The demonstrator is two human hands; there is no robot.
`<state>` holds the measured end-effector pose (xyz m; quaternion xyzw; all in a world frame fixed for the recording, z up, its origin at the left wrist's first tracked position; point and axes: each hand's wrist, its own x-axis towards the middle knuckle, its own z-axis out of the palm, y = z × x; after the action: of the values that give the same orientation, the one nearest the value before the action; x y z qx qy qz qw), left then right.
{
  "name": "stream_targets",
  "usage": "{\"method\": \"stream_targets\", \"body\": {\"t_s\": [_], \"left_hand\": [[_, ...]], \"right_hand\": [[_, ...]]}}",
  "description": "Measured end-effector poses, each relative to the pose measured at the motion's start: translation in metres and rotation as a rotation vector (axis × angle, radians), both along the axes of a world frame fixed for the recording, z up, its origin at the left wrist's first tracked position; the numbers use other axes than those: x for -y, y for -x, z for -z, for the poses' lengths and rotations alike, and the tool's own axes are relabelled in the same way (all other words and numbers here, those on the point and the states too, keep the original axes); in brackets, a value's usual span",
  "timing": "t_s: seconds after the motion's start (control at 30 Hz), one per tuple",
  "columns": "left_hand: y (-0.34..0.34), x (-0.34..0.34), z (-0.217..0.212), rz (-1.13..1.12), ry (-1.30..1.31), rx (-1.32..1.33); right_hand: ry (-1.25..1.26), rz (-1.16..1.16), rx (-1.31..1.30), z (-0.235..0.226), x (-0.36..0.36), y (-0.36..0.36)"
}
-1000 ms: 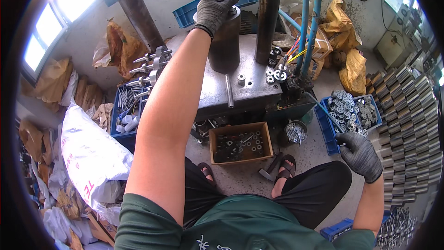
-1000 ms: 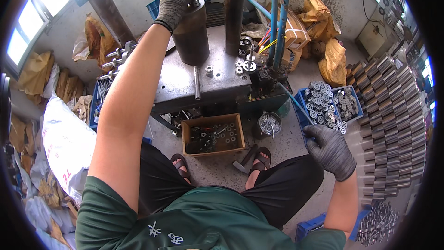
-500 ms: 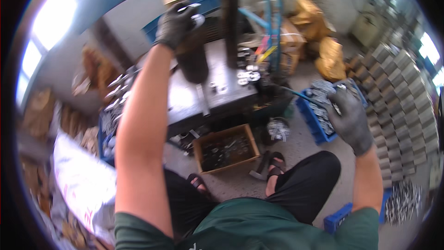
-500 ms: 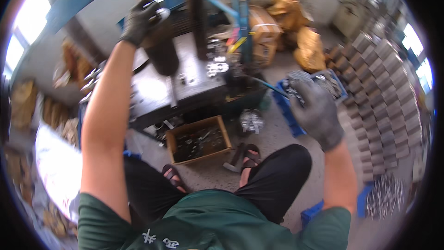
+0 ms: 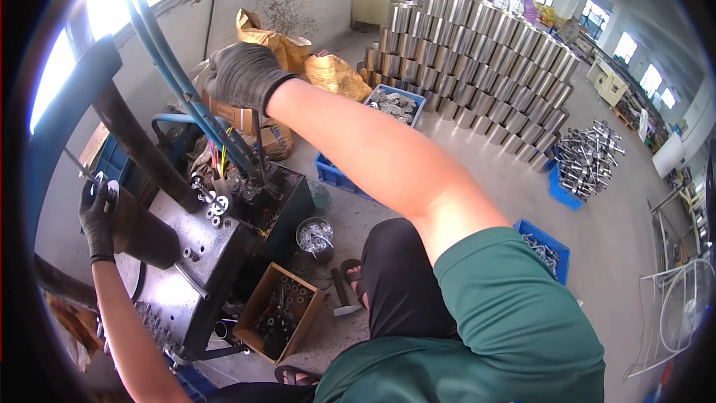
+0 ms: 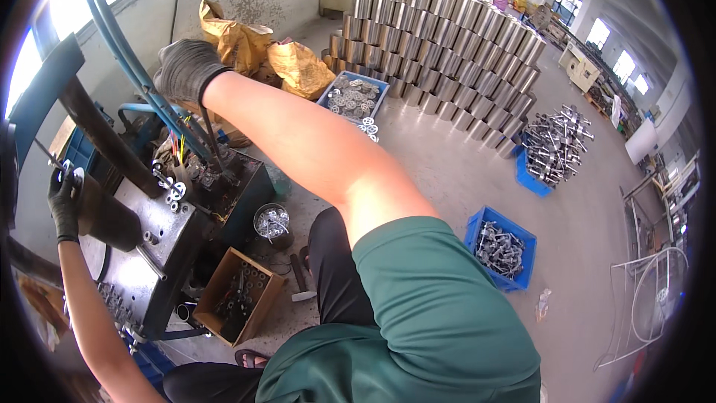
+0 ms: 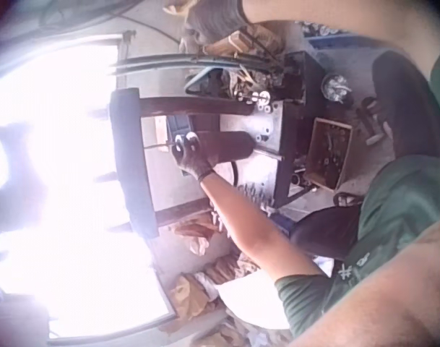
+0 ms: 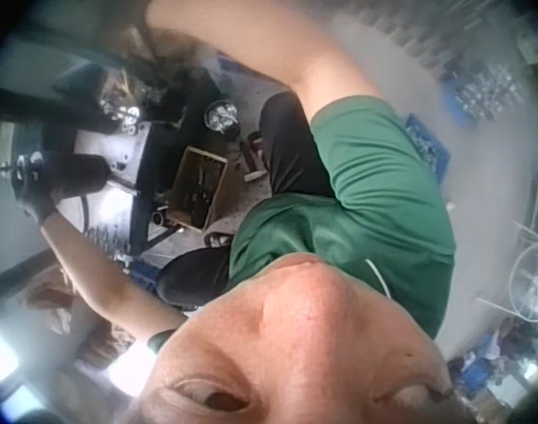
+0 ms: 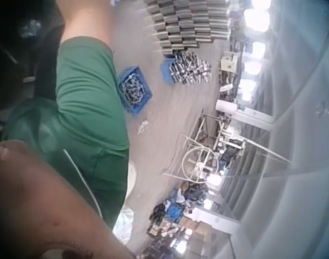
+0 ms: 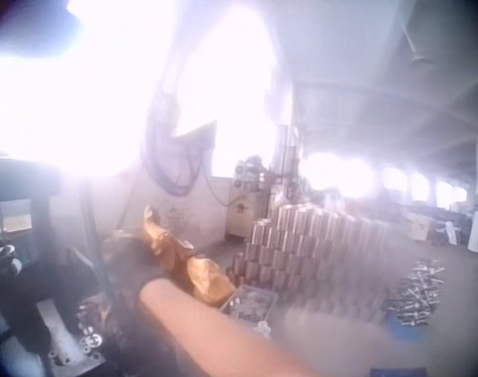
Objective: Manually assemble and check small industrial metal components using a specialized pressing or alignment tool.
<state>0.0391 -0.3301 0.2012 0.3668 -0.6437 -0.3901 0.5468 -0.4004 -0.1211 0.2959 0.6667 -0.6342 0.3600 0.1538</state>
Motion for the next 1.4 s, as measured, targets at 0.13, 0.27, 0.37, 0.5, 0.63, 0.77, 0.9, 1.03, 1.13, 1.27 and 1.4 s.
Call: {"method": "stream_targets", "body": {"t_s": [0.13,0.27,0.37,0.5,0.63,0.77,0.9,1.03,1.13,1.27,1.4], "left_hand": [[0.017,-0.046,-0.003,-0.187,0.313,0.235],[0.046,-0.122,0.029,-0.128,0.535,0.189],[0.047,-0.202,0.076,-0.102,0.529,0.271],[0.071,-0.306,0.128,0.219,0.287,0.015],[0.075,-0.350,0.157,0.220,0.223,-0.012],[0.079,-0.373,0.152,0.238,0.437,0.345],[0.097,-0.384,0.129,0.212,0.726,0.627],[0.087,-0.388,0.146,0.316,0.469,0.569],[0.075,-0.388,0.155,0.371,-0.022,0.338],[0.074,-0.366,0.138,0.481,-0.420,0.148],[0.071,-0.356,0.143,0.535,-0.523,0.057]], "right_hand": [[-0.121,0.061,-0.041,-0.004,-0.010,-0.006],[-0.107,0.067,-0.154,0.005,-0.028,-0.010],[0.036,0.041,-0.211,0.016,-0.052,-0.008],[0.096,-0.081,-0.179,0.046,-0.106,-0.012],[0.238,-0.312,-0.160,0.091,-0.181,-0.042],[0.229,-0.582,0.400,0.179,-0.201,-0.101],[-0.516,-0.621,1.916,0.270,-0.194,-0.158],[-1.130,-0.694,2.310,0.264,-0.200,-0.164],[-1.011,-0.515,2.034,0.261,-0.207,-0.173],[-1.058,-0.413,1.800,0.226,-0.207,-0.176],[-1.096,-0.438,1.769,0.248,-0.202,-0.179]]}}
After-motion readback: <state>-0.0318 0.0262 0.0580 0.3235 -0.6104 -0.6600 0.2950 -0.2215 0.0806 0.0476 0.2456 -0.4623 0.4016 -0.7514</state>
